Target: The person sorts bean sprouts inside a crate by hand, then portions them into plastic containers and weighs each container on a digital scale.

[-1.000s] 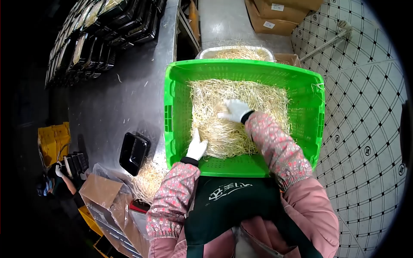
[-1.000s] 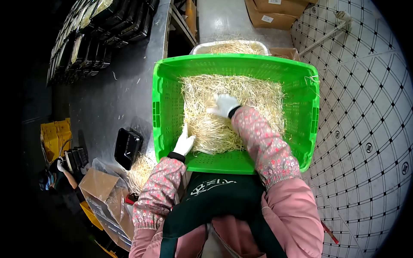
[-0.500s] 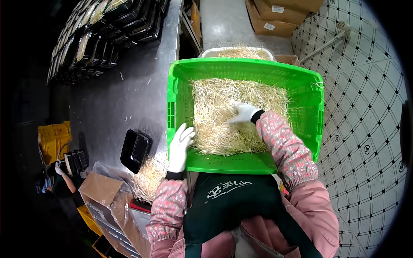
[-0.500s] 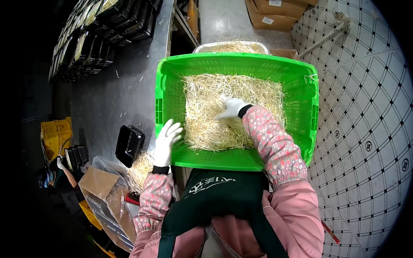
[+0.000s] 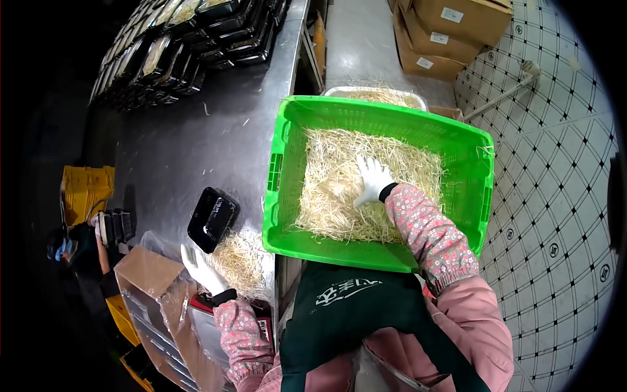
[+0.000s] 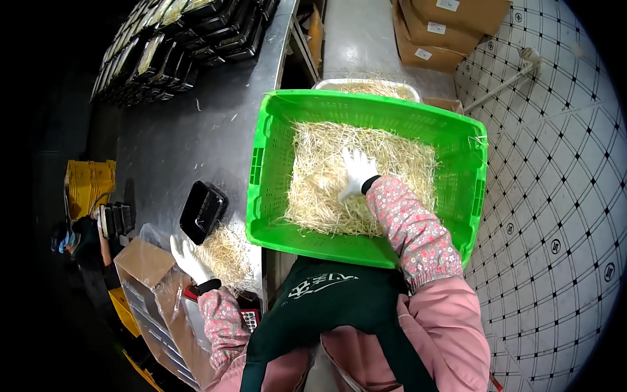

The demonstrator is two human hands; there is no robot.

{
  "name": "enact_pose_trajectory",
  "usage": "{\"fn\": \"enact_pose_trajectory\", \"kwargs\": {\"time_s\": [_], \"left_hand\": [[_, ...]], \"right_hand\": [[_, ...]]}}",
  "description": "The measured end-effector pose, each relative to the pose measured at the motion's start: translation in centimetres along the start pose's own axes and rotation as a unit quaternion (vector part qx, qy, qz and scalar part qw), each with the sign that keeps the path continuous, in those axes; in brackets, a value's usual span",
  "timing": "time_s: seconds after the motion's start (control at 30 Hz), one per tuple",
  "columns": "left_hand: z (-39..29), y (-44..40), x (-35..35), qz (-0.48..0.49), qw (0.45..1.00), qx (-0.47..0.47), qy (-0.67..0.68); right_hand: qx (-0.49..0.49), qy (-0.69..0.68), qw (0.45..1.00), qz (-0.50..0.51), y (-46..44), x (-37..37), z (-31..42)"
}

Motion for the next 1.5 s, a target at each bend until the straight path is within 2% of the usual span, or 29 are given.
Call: {"fn": "enact_pose_trajectory", "kwargs": {"time_s": [0.03, 0.13, 0.17, 0.23, 0.27, 0.33, 0.43, 0.53, 0.6, 0.63, 0.67, 0.7, 0.73, 0.77, 0.8, 0.83, 0.87, 0.9, 0.93, 1.0, 1.03, 1.2, 1.27, 1.3, 1.33, 1.37, 1.4, 1.43, 1.5], "left_hand": [[1.3, 0.0, -0.8, -0.018, 0.999, -0.017, -0.025], [5.6, 0.2, -2.0, -0.050, 0.992, -0.102, -0.055], [8.6, -0.1, -2.2, -0.054, 0.988, -0.142, -0.040], [10.2, 1.0, -1.6, -0.065, 0.969, -0.237, -0.014], [13.9, -0.2, -1.9, -0.072, 0.970, -0.231, 0.003], [16.4, -0.4, -0.6, -0.031, 0.955, -0.291, 0.049], [16.2, -0.8, -0.3, -0.074, 0.944, -0.322, 0.007], [16.5, -1.4, 0.1, -0.102, 0.943, -0.317, -0.002], [18.5, -2.0, -0.1, -0.102, 0.945, -0.308, -0.039], [19.7, -2.4, -0.4, -0.121, 0.938, -0.320, -0.054], [17.8, -2.1, -0.1, -0.130, 0.942, -0.307, -0.048], [17.5, -2.2, -0.2, -0.135, 0.941, -0.301, -0.076], [17.2, -2.3, -0.6, -0.139, 0.939, -0.296, -0.106], [15.2, -5.2, 0.2, -0.079, 0.910, 0.068, -0.402], [14.2, -5.0, 0.5, -0.082, 0.912, 0.068, -0.397], [14.4, -4.3, -0.9, -0.176, 0.970, -0.044, -0.164], [14.6, -3.1, -1.5, -0.255, 0.951, -0.152, 0.085], [11.7, -2.7, -1.5, -0.219, 0.962, -0.121, 0.110], [11.0, -2.4, -2.2, -0.248, 0.955, -0.118, 0.115], [8.1, -2.3, -3.0, -0.215, 0.964, -0.081, 0.134], [7.0, -1.5, -3.4, -0.224, 0.949, -0.101, 0.198], [-4.6, 0.5, -8.3, -0.202, 0.960, 0.061, 0.185], [-11.0, 3.0, -10.7, -0.222, 0.950, 0.209, 0.067], [-12.6, 3.7, -11.2, -0.189, 0.954, 0.206, 0.111], [-13.4, 4.0, -11.4, -0.105, 0.971, 0.162, 0.141], [-14.2, 4.7, -11.6, -0.027, 0.980, 0.111, 0.163], [-15.8, 6.0, -13.2, -0.100, 0.962, 0.251, -0.044], [-16.7, 7.4, -13.5, -0.160, 0.881, 0.364, -0.256], [-14.3, 7.5, -15.8, -0.093, 0.914, 0.295, -0.262]], "right_hand": [[0.006, 0.056, 0.998, 0.001, 0.7, 0.1, 0.5], [-0.005, 0.073, 0.997, 0.002, 2.7, 0.9, 3.5], [-0.012, 0.062, 0.997, -0.036, 2.7, 1.3, 4.0], [-0.010, 0.040, 0.999, -0.019, 1.7, 3.3, 2.7], [-0.003, 0.016, 1.000, -0.001, 1.5, 3.9, 2.0], [-0.004, -0.025, 0.999, -0.019, 1.4, 1.8, 1.2], [0.035, -0.092, 0.995, 0.003, 1.7, -0.9, 0.5], [-0.037, -0.241, 0.968, -0.064, 3.8, -4.8, 1.5], [-0.022, -0.215, 0.975, -0.046, 3.8, -4.0, 0.2], [-0.030, -0.111, 0.993, -0.021, 3.7, -3.7, -0.1], [-0.038, -0.004, 0.999, 0.004, 3.5, -3.7, -0.5], [-0.023, -0.069, 0.997, -0.011, 3.8, -4.7, -0.6], [-0.029, -0.109, 0.991, -0.076, 4.2, -5.6, -1.2], [-0.031, -0.133, 0.987, -0.084, 4.3, -6.2, -1.3], [-0.032, -0.158, 0.983, -0.091, 4.6, -6.8, -1.2], [-0.034, -0.156, 0.982, -0.096, 4.8, -7.3, -1.0], [-0.047, -0.035, 0.997, -0.053, 5.0, -7.1, -0.5], [-0.059, 0.087, 0.994, -0.011, 5.0, -7.0, -0.1], [-0.064, 0.092, 0.993, -0.020, 4.9, -7.9, 0.4], [-0.061, 0.066, 0.994, -0.055, 5.5, -9.8, 2.0], [-0.107, 0.076, 0.983, -0.126, 6.1, -11.8, 4.2], [-0.230, 0.109, 0.937, -0.239, 10.6, -18.8, 19.3], [-0.318, 0.145, 0.897, -0.272, 13.1, -19.3, 26.9], [-0.346, 0.156, 0.885, -0.269, 14.5, -19.2, 30.8], [-0.360, 0.179, 0.888, -0.224, 16.3, -18.6, 34.7], [-0.404, 0.176, 0.868, -0.231, 17.2, -17.2, 38.5], [-0.447, 0.172, 0.846, -0.236, 18.5, -15.5, 42.0], [-0.501, 0.143, 0.812, -0.265, 21.0, -14.5, 45.7], [-0.555, 0.129, 0.787, -0.237, 24.2, -10.6, 52.0]]}}
Point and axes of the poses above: each hand's wrist, its own y-axis away from the middle knuckle, its own x-axis out of the palm, z = x × y, the point moved 10 cm from there along -y, towards the middle knuckle, and after that the axes turned 13 degrees about -z, right-handed, at the moved point
